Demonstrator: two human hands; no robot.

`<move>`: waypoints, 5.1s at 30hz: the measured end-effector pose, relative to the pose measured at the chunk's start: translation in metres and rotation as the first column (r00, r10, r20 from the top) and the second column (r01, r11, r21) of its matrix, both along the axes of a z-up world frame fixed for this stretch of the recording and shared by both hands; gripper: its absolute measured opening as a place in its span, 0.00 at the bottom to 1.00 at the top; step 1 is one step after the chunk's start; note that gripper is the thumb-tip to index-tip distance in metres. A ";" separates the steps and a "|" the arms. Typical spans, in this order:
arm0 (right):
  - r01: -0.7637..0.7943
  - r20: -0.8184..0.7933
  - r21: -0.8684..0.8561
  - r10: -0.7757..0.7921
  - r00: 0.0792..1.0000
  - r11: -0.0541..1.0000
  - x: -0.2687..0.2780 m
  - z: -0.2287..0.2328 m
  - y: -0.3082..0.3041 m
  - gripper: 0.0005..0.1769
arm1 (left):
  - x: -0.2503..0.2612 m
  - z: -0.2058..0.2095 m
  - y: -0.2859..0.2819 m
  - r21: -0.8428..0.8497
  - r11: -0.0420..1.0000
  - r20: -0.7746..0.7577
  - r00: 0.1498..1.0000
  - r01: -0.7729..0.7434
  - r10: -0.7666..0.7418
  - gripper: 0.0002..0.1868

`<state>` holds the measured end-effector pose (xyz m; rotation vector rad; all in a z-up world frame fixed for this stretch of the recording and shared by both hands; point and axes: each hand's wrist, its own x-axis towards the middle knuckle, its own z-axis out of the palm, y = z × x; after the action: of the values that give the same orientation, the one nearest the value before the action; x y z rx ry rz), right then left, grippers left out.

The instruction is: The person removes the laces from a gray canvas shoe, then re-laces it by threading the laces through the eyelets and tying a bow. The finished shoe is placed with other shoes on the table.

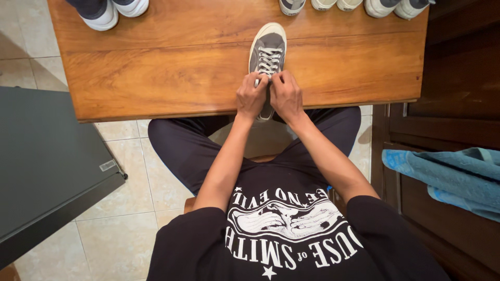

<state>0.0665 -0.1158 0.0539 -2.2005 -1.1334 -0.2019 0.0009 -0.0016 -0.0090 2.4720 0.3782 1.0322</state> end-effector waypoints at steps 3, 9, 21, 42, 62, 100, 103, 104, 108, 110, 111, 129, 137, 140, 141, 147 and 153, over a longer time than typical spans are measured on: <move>0.035 0.001 -0.003 -0.035 0.999 0.999 0.002 -0.007 -0.004 0.11 | 0.001 0.000 -0.003 -0.059 0.998 -0.073 0.997 0.016 -0.020 0.13; 0.123 -0.344 0.015 -0.110 0.933 0.992 0.005 -0.014 -0.016 0.16 | 0.000 0.009 -0.005 -0.285 0.958 -0.007 1.000 0.020 -0.023 0.13; 0.104 -0.427 -0.230 -0.197 0.883 0.968 0.023 0.007 -0.036 0.21 | -0.008 0.004 -0.007 -0.223 0.964 -0.129 0.985 -0.145 0.118 0.13; 0.261 -0.276 -0.192 -0.307 0.911 0.946 0.013 -0.013 -0.051 0.12 | -0.024 0.047 0.057 -0.405 0.894 -0.330 0.882 0.189 -0.336 0.16; 0.031 -0.697 0.657 0.592 0.404 0.753 0.057 0.071 -0.070 0.08 | -0.024 0.093 0.067 -0.890 0.192 0.284 0.832 0.413 -0.477 0.10; -0.067 -0.420 0.188 0.142 0.896 0.980 0.037 0.140 -0.015 0.07 | -0.018 0.171 0.019 -0.625 0.643 0.193 0.886 0.442 -0.422 0.31; -0.196 -0.274 0.105 0.218 0.937 0.975 0.039 0.137 -0.018 0.07 | -0.018 0.168 0.026 -0.612 0.668 0.159 0.893 0.424 -0.421 0.31; -0.249 -0.246 0.090 0.264 0.933 0.964 0.040 0.135 -0.017 0.06 | -0.019 0.169 0.028 -0.576 0.705 0.152 0.901 0.414 -0.406 0.28; -0.218 -0.557 0.148 0.264 0.788 0.965 0.045 0.125 -0.016 0.06 | -0.021 0.176 0.025 -0.470 0.797 0.160 0.925 0.379 -0.345 0.17; -0.143 -0.735 0.192 0.239 0.635 0.971 0.046 0.119 -0.015 0.08 | -0.019 0.180 0.022 -0.338 0.859 0.138 0.924 0.384 -0.358 0.19; -0.138 -0.746 0.215 0.254 0.615 0.967 0.046 0.116 -0.016 0.09 | -0.018 0.182 0.019 -0.271 0.883 0.126 0.923 0.384 -0.363 0.21; 0.153 -0.432 -0.259 -0.255 0.865 0.954 0.113 0.052 -0.087 0.04 | -0.040 0.041 0.101 -0.577 0.807 -0.085 0.992 -0.121 0.088 0.13; -0.072 -0.186 -0.359 0.005 0.983 0.931 0.079 0.019 -0.079 0.15 | -0.056 0.026 0.097 -0.255 0.909 -0.202 0.937 -0.330 0.283 0.17; -0.202 -0.425 -0.287 0.064 0.903 0.936 0.059 0.013 -0.053 0.12 | -0.039 0.044 0.067 -0.487 0.874 -0.206 0.971 0.005 -0.120 0.12; -0.179 -0.444 -0.303 0.028 0.896 0.936 0.056 0.012 -0.048 0.10 | -0.030 0.048 0.054 -0.454 0.890 -0.272 0.945 0.038 -0.180 0.12; -0.174 -0.329 -0.329 0.060 0.942 0.928 0.059 0.008 -0.045 0.06 | -0.021 0.061 0.021 -0.462 0.881 -0.380 0.875 0.101 -0.299 0.11; -0.152 -0.132 -0.331 0.114 0.985 0.931 0.064 0.000 -0.068 0.03 | -0.026 0.047 0.032 -0.416 0.906 -0.371 0.895 0.077 -0.247 0.10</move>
<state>0.1302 -0.1840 0.0540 -2.3839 -1.3295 0.1889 -0.0255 0.0301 0.0376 2.2853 0.4440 0.3043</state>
